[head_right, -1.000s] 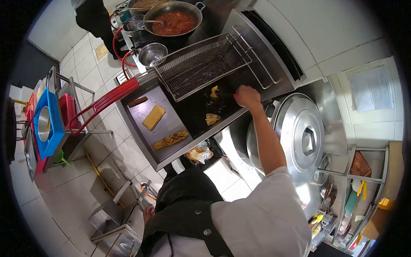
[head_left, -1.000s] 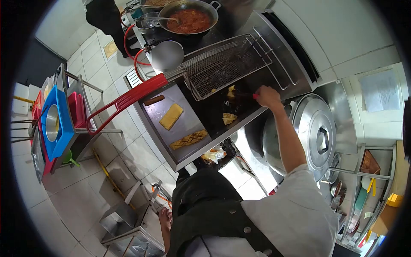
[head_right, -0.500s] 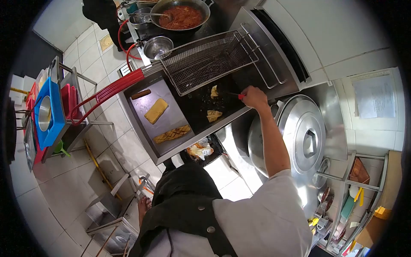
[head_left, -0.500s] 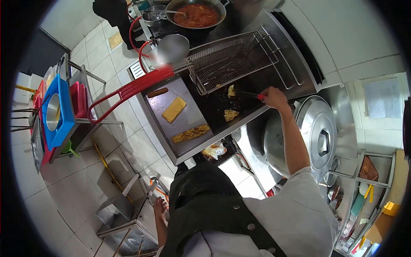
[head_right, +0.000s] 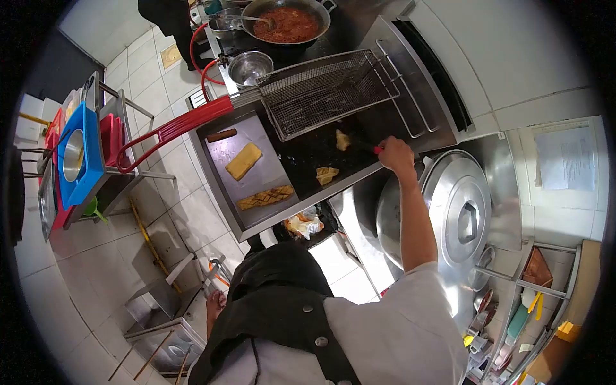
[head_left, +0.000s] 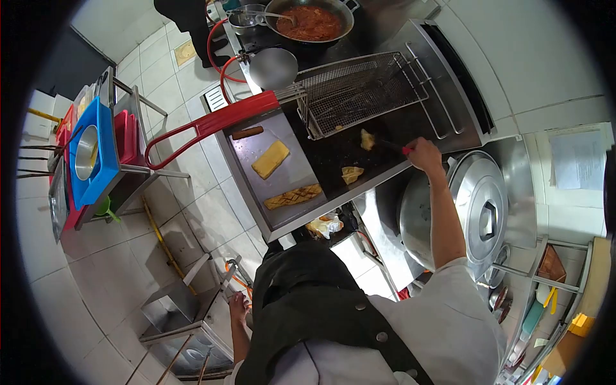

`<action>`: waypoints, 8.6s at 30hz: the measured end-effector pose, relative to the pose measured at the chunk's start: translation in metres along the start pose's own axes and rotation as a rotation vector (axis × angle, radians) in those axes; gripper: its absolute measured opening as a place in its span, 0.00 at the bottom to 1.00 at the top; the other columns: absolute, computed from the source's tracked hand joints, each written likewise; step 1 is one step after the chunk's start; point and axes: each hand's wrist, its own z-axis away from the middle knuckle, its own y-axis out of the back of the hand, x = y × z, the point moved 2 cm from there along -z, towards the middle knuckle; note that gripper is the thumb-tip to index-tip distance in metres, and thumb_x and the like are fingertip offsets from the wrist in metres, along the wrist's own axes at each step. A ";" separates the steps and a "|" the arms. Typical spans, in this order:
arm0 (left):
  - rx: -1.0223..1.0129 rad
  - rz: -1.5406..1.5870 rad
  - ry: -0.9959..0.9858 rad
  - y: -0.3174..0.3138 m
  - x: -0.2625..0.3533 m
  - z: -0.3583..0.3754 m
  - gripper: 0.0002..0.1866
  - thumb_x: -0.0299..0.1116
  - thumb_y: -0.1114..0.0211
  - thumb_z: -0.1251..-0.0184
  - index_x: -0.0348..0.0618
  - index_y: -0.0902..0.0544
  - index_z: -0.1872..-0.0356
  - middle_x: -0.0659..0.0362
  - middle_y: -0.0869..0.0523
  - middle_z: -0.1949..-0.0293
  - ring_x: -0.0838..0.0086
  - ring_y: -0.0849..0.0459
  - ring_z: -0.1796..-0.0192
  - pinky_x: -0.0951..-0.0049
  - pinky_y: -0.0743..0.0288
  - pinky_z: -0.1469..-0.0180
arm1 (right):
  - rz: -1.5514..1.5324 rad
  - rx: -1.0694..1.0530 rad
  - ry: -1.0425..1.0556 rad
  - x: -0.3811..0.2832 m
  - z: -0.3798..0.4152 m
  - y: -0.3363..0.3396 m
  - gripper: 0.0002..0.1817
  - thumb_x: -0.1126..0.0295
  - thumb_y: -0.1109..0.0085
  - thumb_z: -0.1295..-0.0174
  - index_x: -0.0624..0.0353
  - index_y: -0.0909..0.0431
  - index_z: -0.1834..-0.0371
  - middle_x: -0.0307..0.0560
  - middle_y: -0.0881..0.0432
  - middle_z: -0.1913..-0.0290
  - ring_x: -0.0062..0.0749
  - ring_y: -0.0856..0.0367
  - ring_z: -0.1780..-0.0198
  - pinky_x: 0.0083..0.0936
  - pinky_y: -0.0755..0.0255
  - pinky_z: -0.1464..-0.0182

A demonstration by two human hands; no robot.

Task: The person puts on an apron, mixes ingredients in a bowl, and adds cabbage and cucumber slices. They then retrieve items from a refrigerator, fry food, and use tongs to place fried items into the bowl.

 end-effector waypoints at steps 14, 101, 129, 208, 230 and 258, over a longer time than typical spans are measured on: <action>0.139 -0.066 0.027 0.004 0.003 -0.002 0.16 0.43 0.44 0.32 0.51 0.27 0.47 0.68 0.25 0.65 0.84 0.26 0.70 0.82 0.35 0.75 | 0.088 -0.028 0.053 -0.009 0.007 -0.005 0.15 0.64 0.37 0.50 0.47 0.17 0.58 0.51 0.18 0.54 0.49 0.19 0.53 0.40 0.26 0.49; 0.154 -0.108 -0.031 0.050 -0.005 0.011 0.22 0.48 0.46 0.31 0.50 0.31 0.41 0.60 0.25 0.49 0.66 0.23 0.51 0.62 0.33 0.52 | -0.609 -0.499 -0.206 0.015 -0.098 -0.047 0.13 0.66 0.41 0.41 0.57 0.19 0.55 0.32 0.21 0.73 0.15 0.37 0.84 0.14 0.51 0.87; 0.085 -0.012 -0.069 0.013 0.004 -0.002 0.14 0.44 0.44 0.30 0.52 0.27 0.49 0.70 0.24 0.65 0.85 0.27 0.68 0.82 0.37 0.71 | 0.022 0.039 0.053 0.004 0.010 -0.004 0.10 0.60 0.38 0.48 0.45 0.13 0.64 0.53 0.16 0.60 0.49 0.18 0.55 0.39 0.25 0.51; 0.093 -0.304 0.094 0.028 -0.023 -0.045 0.19 0.48 0.44 0.34 0.51 0.25 0.47 0.67 0.21 0.60 0.76 0.23 0.62 0.72 0.31 0.67 | -0.041 0.028 0.027 -0.079 0.044 -0.042 0.20 0.54 0.43 0.41 0.62 0.19 0.60 0.63 0.20 0.54 0.56 0.23 0.49 0.44 0.29 0.47; -0.064 -0.695 -0.685 -0.008 0.262 -0.195 0.26 0.43 0.38 0.37 0.32 0.25 0.45 0.47 0.16 0.55 0.63 0.17 0.54 0.66 0.24 0.52 | 0.159 0.245 0.269 -0.154 0.044 0.118 0.22 0.77 0.39 0.47 0.61 0.25 0.46 0.57 0.23 0.48 0.50 0.26 0.44 0.37 0.34 0.40; 1.816 0.356 -0.781 0.259 0.555 0.012 0.10 0.31 0.44 0.33 0.36 0.22 0.56 0.56 0.19 0.68 0.73 0.24 0.72 0.73 0.27 0.64 | -0.247 -0.094 1.665 -1.421 -0.216 -0.149 0.22 0.75 0.53 0.45 0.56 0.24 0.45 0.58 0.24 0.45 0.49 0.26 0.42 0.37 0.32 0.40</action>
